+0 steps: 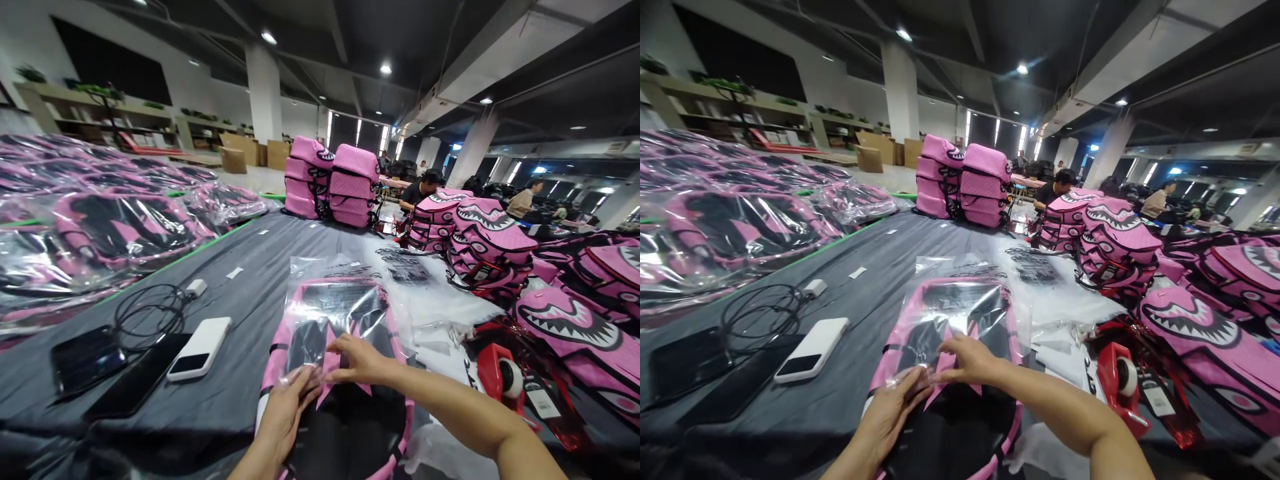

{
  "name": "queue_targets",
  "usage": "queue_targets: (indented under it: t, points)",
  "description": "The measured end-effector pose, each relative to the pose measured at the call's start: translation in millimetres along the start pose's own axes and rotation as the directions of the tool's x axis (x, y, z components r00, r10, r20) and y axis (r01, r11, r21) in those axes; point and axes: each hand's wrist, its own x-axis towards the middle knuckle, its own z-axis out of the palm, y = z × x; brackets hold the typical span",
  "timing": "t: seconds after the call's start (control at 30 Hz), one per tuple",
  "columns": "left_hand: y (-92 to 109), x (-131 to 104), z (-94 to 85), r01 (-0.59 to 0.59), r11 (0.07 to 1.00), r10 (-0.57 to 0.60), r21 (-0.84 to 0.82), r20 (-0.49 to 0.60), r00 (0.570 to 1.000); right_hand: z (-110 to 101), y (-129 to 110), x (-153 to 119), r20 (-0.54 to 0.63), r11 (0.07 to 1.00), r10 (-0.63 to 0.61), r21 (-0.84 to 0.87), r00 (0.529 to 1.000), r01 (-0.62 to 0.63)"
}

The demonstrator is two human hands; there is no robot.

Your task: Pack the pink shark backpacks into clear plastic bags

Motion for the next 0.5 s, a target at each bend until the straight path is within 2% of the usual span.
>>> queue_targets:
  t: [0.1,0.17,0.23,0.3,0.33,0.37,0.4,0.43,0.5]
  points:
    - [2,-3,3.7,-0.177,0.976,0.171,0.123,0.059,0.984,15,-7,4,-0.025,0.985,0.046,0.168,0.999,-0.041]
    - [6,-1,4.3,-0.289,0.93,0.289,0.227,0.036,0.957,20,-10,11,-0.005,0.943,0.092,0.322,0.996,-0.085]
    - [13,3,0.0,-0.327,0.872,0.354,0.364,-0.01,0.935,20,-12,18,0.017,0.884,0.174,0.437,0.985,-0.164]
    - [19,4,-8.2,-0.314,0.775,0.371,0.549,0.007,0.929,18,-13,26,-0.026,0.862,0.297,0.437,0.955,-0.256]
    - [22,3,-12.6,-0.322,0.69,0.396,0.649,0.034,0.917,16,-13,30,-0.075,0.867,0.35,0.404,0.934,-0.292]
    - [24,1,-16.4,-0.358,0.579,0.459,0.733,0.07,0.886,14,-15,33,-0.135,0.877,0.386,0.359,0.913,-0.318]
    - [26,-3,-19.1,-0.411,0.442,0.558,0.798,0.114,0.822,13,-17,36,-0.195,0.89,0.401,0.313,0.895,-0.331]
    - [27,-7,-20.4,-0.458,0.281,0.67,0.844,0.169,0.723,13,-21,39,-0.243,0.9,0.404,0.277,0.882,-0.336]
    - [29,-15,-20.0,-0.471,-0.058,0.826,0.88,0.308,0.473,17,-32,42,-0.287,0.911,0.4,0.227,0.871,-0.344]
